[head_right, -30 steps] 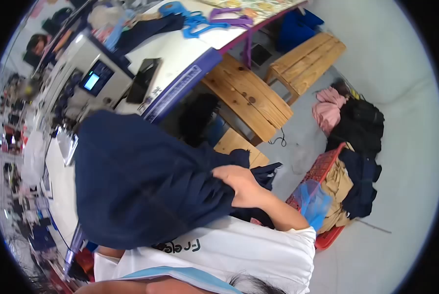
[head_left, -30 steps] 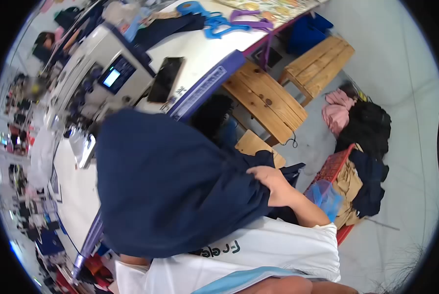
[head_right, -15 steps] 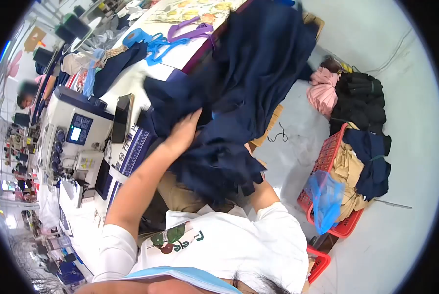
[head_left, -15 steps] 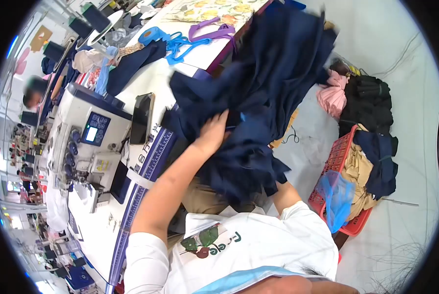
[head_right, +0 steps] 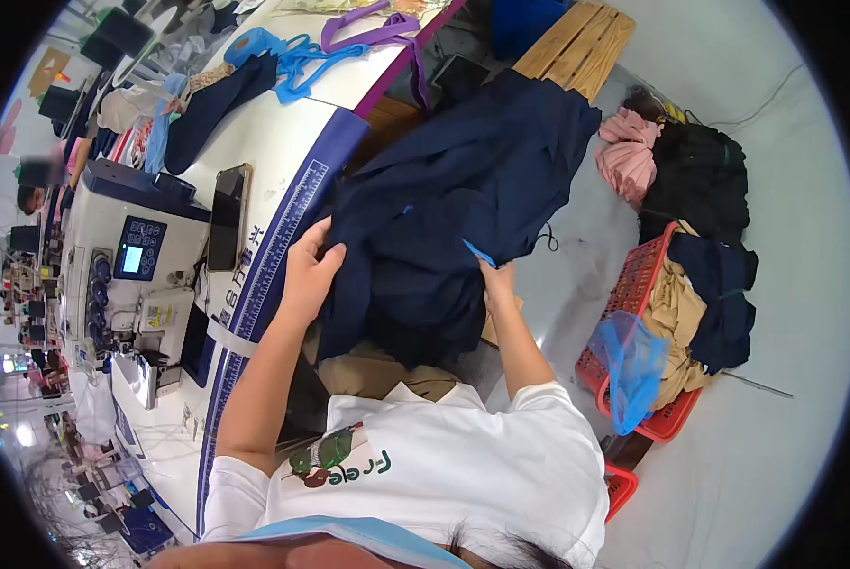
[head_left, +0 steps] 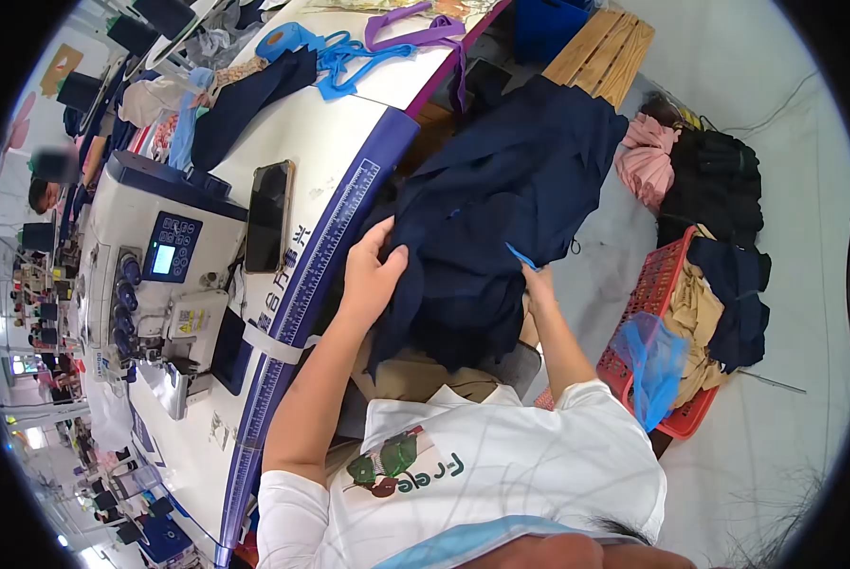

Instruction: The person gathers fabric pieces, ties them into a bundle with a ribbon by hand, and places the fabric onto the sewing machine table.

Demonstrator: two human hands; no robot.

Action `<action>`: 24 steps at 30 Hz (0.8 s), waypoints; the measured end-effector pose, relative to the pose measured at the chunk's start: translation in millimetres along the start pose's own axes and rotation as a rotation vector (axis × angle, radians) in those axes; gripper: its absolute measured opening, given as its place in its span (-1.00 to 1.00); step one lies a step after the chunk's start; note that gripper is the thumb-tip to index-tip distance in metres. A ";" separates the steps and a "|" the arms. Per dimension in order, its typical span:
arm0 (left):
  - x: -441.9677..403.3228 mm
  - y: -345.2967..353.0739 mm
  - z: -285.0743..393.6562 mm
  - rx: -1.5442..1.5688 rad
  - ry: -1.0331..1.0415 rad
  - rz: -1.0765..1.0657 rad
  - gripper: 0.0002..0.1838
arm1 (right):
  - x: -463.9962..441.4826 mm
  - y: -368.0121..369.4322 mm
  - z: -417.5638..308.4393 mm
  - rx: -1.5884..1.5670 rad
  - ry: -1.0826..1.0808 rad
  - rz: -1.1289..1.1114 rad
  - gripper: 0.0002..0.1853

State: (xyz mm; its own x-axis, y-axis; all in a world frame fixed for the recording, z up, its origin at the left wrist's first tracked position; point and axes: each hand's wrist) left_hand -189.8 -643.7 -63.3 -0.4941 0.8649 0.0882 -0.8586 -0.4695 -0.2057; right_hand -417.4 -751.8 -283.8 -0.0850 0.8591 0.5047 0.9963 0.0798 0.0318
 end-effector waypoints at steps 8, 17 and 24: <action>56.1 68.1 -17.3 -0.505 0.435 -0.721 -0.42 | 73.4 9.2 -113.1 -0.400 -0.061 -0.357 -0.39; 139.5 2.0 -75.3 -0.556 0.107 -0.629 -0.48 | -11.0 43.5 -106.7 0.143 -0.116 -0.373 -0.55; 235.4 -57.2 -107.3 -0.257 -0.353 -0.137 -0.57 | -103.6 10.1 -121.5 0.235 -0.536 0.125 -0.53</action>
State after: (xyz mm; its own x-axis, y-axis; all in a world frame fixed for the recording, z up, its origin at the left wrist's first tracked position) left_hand -242.4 -394.2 -135.4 -0.4327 0.7817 0.4491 -0.8797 -0.2572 -0.4000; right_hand -397.0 -901.4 -231.0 -0.0232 0.9996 -0.0157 0.9748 0.0191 -0.2223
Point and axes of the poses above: each hand's wrist, its own x-axis away from the middle knuckle, its own y-axis out of the palm, z = x × y
